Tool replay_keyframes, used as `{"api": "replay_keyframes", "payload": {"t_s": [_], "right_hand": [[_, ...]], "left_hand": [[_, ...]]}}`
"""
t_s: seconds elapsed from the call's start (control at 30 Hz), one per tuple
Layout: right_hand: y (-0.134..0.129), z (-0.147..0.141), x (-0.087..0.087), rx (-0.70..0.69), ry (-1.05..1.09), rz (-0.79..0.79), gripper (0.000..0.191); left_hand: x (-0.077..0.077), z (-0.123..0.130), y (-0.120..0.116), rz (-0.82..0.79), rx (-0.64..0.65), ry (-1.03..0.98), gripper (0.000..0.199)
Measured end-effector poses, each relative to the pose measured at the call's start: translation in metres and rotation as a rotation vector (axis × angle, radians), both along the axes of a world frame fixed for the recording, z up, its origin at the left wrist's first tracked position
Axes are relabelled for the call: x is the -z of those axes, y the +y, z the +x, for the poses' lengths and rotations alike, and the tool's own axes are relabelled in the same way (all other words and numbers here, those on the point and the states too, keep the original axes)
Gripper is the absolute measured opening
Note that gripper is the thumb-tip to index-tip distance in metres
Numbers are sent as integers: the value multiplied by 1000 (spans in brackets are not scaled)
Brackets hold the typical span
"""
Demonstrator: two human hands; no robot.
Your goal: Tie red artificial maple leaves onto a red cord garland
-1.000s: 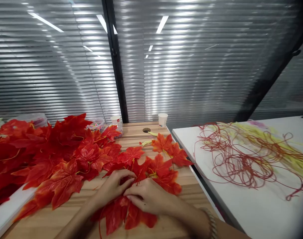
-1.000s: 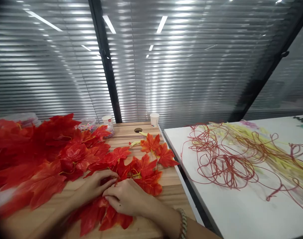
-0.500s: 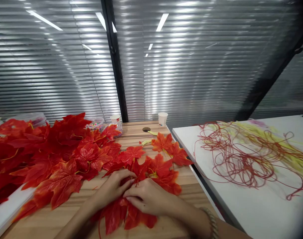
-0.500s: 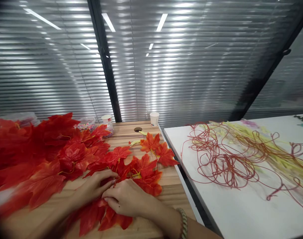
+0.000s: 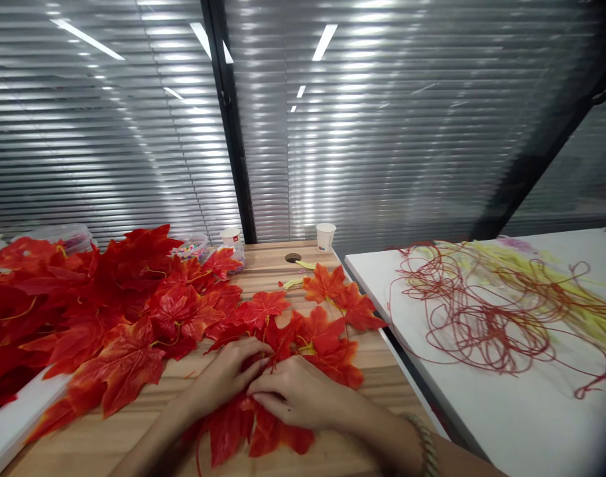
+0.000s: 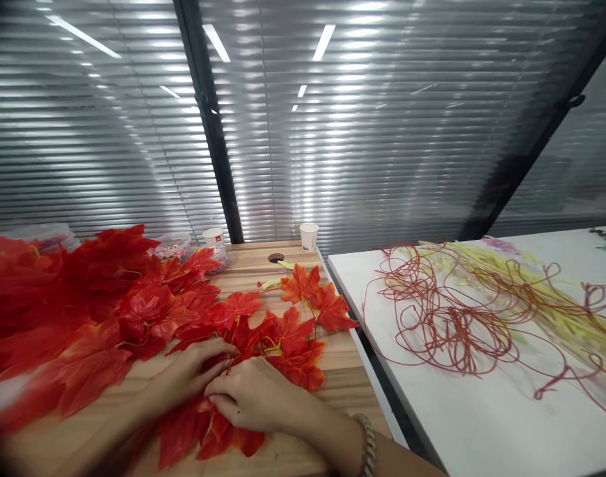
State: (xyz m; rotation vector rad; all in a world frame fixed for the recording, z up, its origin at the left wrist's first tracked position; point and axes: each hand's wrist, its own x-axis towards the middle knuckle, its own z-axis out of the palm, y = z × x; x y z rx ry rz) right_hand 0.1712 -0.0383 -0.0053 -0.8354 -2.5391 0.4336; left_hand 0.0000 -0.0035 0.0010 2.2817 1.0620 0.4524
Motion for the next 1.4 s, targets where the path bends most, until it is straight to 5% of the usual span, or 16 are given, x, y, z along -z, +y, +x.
{"api": "replay_keyframes", "payload": {"t_s": [1.4], "right_hand": [[0, 0, 1, 8, 8, -7, 20]], "left_hand": [[1, -1, 0, 8, 1, 19, 20]]}}
